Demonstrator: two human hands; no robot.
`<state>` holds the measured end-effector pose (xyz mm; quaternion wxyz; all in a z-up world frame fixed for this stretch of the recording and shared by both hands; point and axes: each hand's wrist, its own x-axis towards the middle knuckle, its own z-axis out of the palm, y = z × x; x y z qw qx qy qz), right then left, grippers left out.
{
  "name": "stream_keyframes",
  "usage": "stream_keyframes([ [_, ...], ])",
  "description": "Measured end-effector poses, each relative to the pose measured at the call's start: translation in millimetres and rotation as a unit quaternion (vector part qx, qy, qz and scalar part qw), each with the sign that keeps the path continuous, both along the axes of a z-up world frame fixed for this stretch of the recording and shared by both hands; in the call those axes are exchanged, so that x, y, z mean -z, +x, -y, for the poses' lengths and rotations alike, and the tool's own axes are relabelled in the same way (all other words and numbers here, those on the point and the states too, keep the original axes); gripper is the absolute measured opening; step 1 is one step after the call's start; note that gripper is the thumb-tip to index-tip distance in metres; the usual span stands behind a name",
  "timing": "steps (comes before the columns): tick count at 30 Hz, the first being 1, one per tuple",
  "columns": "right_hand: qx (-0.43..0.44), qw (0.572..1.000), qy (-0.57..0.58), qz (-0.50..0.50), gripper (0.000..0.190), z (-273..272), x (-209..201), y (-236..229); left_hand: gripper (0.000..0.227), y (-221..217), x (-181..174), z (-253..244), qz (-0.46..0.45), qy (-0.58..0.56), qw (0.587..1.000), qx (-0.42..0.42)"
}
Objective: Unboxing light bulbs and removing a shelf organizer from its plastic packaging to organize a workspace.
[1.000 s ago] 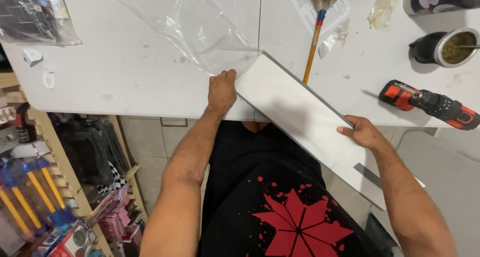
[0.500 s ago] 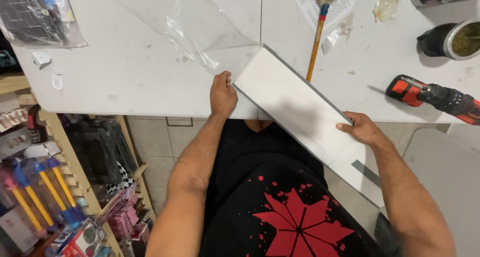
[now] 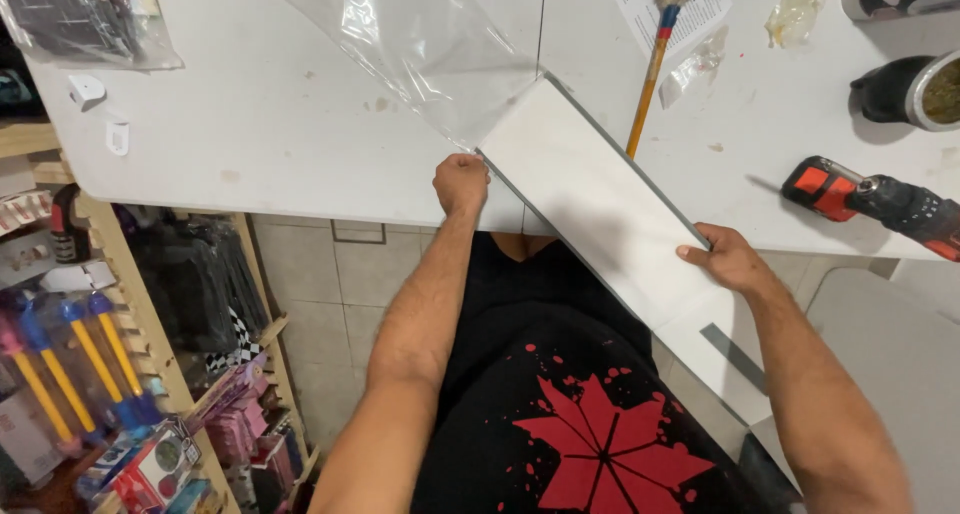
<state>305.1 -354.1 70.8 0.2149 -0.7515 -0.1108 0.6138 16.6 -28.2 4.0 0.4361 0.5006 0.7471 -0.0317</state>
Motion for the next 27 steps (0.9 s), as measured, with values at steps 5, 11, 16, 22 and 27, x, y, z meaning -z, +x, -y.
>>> stream_keyframes([
  [5, -0.019, 0.999, -0.024, 0.024, 0.019, 4.1, -11.3, 3.3, 0.011, 8.0, -38.5, 1.4, 0.023, 0.018, 1.000, 0.001],
  [11, -0.046, 0.997, -0.036, 0.055, 0.021, -4.1, -29.0, 7.5, 0.022, 16.2, -55.3, 3.1, 0.005, 0.030, 0.999, 0.011],
  [16, -0.083, 0.991, -0.052, 0.088, 0.023, -6.9, -38.3, 8.2, 0.033, 21.1, -56.0, 3.5, -0.001, 0.019, 1.000, 0.024],
  [22, -0.119, 0.979, -0.152, 0.071, 0.034, -36.9, -82.4, 8.7, 0.033, 25.7, -51.4, 0.1, -0.045, -0.049, 0.998, -0.012],
  [27, -0.129, 0.974, -0.165, 0.083, 0.029, -50.3, -90.6, 6.0, 0.033, 24.0, -55.2, 4.0, -0.017, -0.036, 0.999, -0.007],
])
